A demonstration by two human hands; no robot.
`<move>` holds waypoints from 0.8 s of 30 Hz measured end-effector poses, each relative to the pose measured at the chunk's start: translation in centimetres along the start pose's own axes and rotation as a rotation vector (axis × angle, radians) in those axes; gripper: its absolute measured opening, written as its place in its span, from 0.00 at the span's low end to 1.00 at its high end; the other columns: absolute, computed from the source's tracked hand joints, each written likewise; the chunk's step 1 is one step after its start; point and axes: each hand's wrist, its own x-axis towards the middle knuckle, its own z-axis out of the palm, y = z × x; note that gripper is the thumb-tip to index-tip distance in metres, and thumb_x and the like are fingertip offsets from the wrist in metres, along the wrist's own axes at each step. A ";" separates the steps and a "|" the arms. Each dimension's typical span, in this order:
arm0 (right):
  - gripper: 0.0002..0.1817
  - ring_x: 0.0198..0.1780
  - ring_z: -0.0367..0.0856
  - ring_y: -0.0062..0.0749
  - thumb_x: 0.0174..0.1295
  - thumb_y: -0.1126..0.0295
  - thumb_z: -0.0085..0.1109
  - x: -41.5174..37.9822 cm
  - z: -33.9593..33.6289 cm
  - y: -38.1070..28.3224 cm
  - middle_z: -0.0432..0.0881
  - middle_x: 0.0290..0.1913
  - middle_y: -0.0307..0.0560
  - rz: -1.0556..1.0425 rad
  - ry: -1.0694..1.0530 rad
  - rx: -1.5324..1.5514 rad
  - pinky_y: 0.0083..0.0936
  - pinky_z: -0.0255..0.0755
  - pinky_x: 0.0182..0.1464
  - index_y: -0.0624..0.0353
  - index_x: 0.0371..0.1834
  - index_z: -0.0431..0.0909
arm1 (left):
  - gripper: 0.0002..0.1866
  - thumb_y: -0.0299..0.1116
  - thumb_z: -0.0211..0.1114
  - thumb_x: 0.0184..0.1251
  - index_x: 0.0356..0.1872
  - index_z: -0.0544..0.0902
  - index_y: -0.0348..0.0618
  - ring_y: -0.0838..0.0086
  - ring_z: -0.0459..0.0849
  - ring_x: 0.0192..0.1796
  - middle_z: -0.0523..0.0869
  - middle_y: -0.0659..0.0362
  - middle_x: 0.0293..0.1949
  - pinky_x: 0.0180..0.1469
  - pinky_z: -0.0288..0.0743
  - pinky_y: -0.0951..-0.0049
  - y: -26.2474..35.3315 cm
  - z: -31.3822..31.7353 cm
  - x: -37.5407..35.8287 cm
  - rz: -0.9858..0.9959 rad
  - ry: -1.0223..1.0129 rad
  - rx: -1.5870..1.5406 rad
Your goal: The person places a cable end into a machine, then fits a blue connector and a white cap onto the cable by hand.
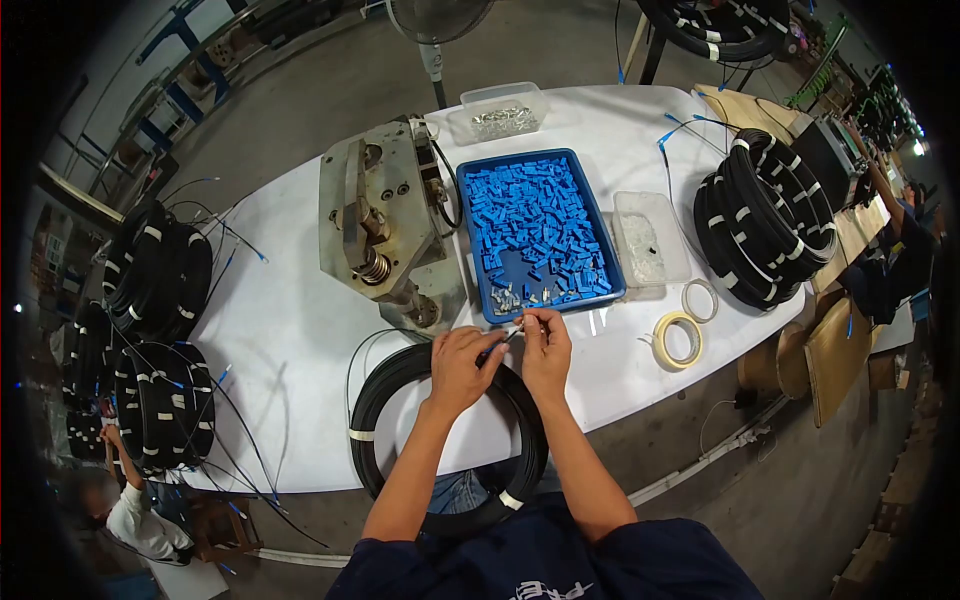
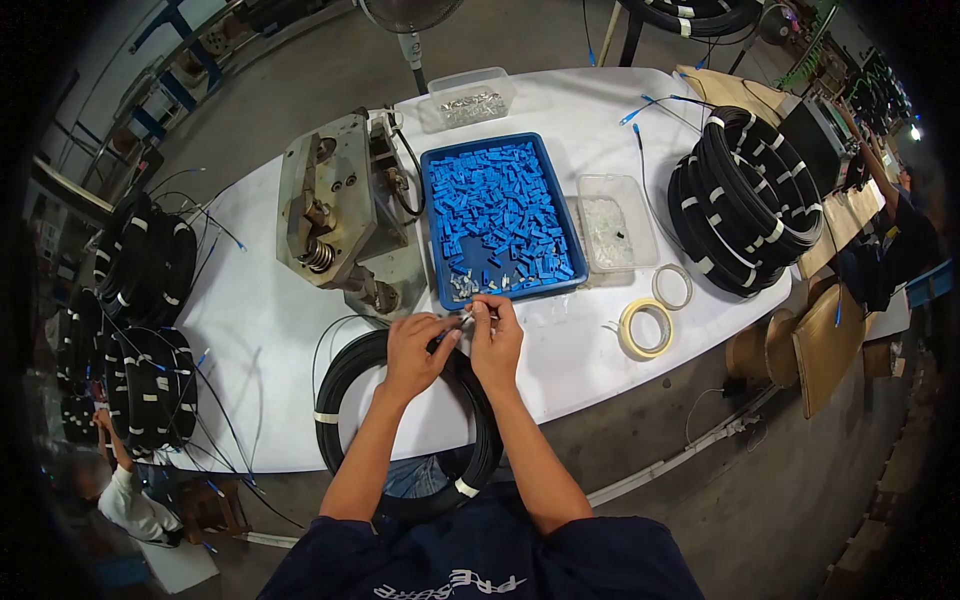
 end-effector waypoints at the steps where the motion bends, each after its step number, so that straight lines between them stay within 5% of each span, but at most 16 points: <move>1: 0.09 0.37 0.79 0.20 0.72 0.69 0.56 0.4 -0.2 -0.4 0.84 0.37 0.43 0.002 -0.002 -0.002 0.18 0.73 0.40 0.64 0.45 0.78 | 0.12 0.37 0.66 0.65 0.46 0.87 0.45 0.63 0.84 0.45 0.87 0.58 0.38 0.48 0.70 0.61 -0.1 0.1 0.4 -0.072 -0.073 -0.150; 2: 0.08 0.38 0.79 0.20 0.71 0.70 0.57 0.9 -0.3 -0.9 0.83 0.38 0.42 0.015 -0.065 -0.037 0.18 0.73 0.41 0.64 0.45 0.78 | 0.12 0.37 0.66 0.65 0.46 0.87 0.45 0.63 0.84 0.45 0.87 0.58 0.38 0.48 0.70 0.61 -0.2 0.6 0.8 -0.075 -0.070 -0.150; 4: 0.08 0.40 0.80 0.20 0.70 0.71 0.59 1.7 -0.2 -1.6 0.84 0.38 0.42 0.041 -0.143 -0.066 0.17 0.73 0.44 0.65 0.44 0.80 | 0.10 0.28 0.63 0.67 0.46 0.84 0.36 0.65 0.81 0.29 0.85 0.52 0.31 0.34 0.73 0.66 -0.2 1.3 1.7 0.053 0.019 -0.335; 5: 0.08 0.40 0.80 0.20 0.70 0.71 0.59 2.0 0.0 -1.8 0.84 0.38 0.42 0.042 -0.148 -0.065 0.17 0.73 0.44 0.65 0.44 0.80 | 0.10 0.28 0.63 0.67 0.46 0.84 0.36 0.65 0.81 0.29 0.85 0.52 0.31 0.34 0.73 0.66 -0.1 1.2 2.1 0.050 0.022 -0.333; 7: 0.10 0.33 0.78 0.19 0.69 0.68 0.60 2.9 0.4 -1.9 0.84 0.34 0.41 0.051 -0.169 -0.040 0.19 0.72 0.37 0.65 0.44 0.81 | 0.08 0.27 0.59 0.71 0.44 0.80 0.32 0.73 0.81 0.31 0.85 0.51 0.31 0.36 0.74 0.71 0.4 0.9 2.9 -0.262 -0.177 -0.467; 13: 0.13 0.36 0.79 0.19 0.72 0.65 0.56 6.6 0.8 -1.3 0.85 0.37 0.41 0.161 -0.282 -0.009 0.20 0.73 0.39 0.63 0.48 0.81 | 0.09 0.30 0.53 0.78 0.48 0.75 0.35 0.79 0.80 0.36 0.83 0.58 0.35 0.39 0.75 0.77 -1.5 1.3 3.3 -0.346 -0.184 -0.777; 17: 0.10 0.34 0.83 0.31 0.65 0.71 0.60 9.4 1.7 -1.0 0.86 0.39 0.51 0.042 -0.338 -0.459 0.26 0.74 0.38 0.65 0.46 0.81 | 0.09 0.31 0.51 0.79 0.49 0.74 0.35 0.75 0.83 0.39 0.83 0.56 0.37 0.46 0.79 0.74 -2.3 1.7 3.4 -0.437 -0.185 -0.984; 18: 0.09 0.36 0.84 0.41 0.61 0.74 0.62 9.8 2.0 0.2 0.85 0.40 0.54 -0.023 -0.336 -0.434 0.32 0.75 0.38 0.63 0.44 0.82 | 0.10 0.32 0.51 0.79 0.50 0.73 0.35 0.73 0.84 0.40 0.83 0.54 0.38 0.47 0.80 0.73 -2.5 1.6 3.5 -0.473 -0.202 -1.023; 24: 0.17 0.40 0.83 0.52 0.60 0.67 0.63 9.4 3.5 0.9 0.82 0.39 0.51 -0.078 -0.364 -0.800 0.43 0.77 0.41 0.48 0.54 0.80 | 0.08 0.29 0.53 0.78 0.49 0.75 0.34 0.73 0.85 0.39 0.82 0.56 0.40 0.45 0.78 0.74 -2.5 1.2 4.0 -0.478 -0.210 -0.905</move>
